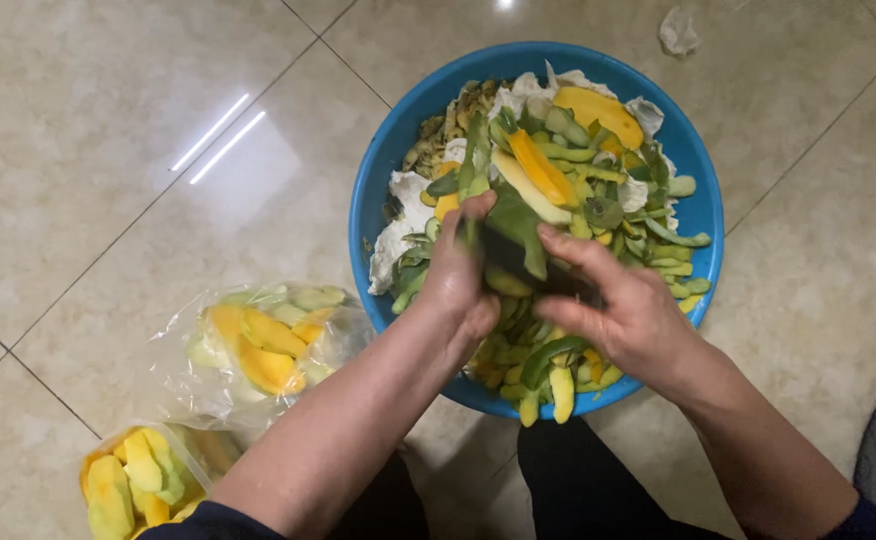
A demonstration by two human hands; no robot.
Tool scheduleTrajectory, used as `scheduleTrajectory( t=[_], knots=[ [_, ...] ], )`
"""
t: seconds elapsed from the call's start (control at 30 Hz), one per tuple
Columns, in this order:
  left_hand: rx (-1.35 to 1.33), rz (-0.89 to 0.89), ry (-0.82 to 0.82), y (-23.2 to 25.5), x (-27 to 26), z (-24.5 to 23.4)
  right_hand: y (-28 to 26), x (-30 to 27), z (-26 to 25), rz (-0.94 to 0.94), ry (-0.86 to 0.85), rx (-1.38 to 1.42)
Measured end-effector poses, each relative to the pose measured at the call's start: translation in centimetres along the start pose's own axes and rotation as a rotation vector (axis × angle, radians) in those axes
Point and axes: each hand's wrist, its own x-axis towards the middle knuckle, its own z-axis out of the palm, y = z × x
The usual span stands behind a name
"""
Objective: Peeling mangoes with a knife and slicing the flesh into a plastic container.
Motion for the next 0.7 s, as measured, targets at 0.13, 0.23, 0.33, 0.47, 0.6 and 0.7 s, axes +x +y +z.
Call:
scheduleTrajectory(
  t=[0.13, 0.23, 0.33, 0.47, 0.6, 0.7],
  knots=[
    [0.006, 0.009, -0.003, -0.9, 1.5, -0.3, -0.5, 0.1, 0.1, 0.014, 0.063, 0.141],
    [0.006, 0.032, 0.001, -1.5, 2.7, -0.7, 0.4, 0.1, 0.7, 0.034, 0.141, 0.258],
    [0.005, 0.056, 0.005, -2.2, 3.7, -1.6, -0.3, -0.2, 0.4, 0.055, 0.138, 0.323],
    [0.014, 0.029, -0.034, -2.8, 4.9, -2.7, -1.4, -0.4, -0.1, 0.093, 0.099, 0.309],
    [0.075, 0.036, -0.062, -2.7, 4.4, -2.1, 1.0, -0.3, -0.1, 0.049, 0.122, 0.327],
    [0.126, 0.054, -0.133, -3.3, 6.2, -3.2, 1.2, -0.3, -0.1, 0.049, 0.099, 0.41]
  ],
)
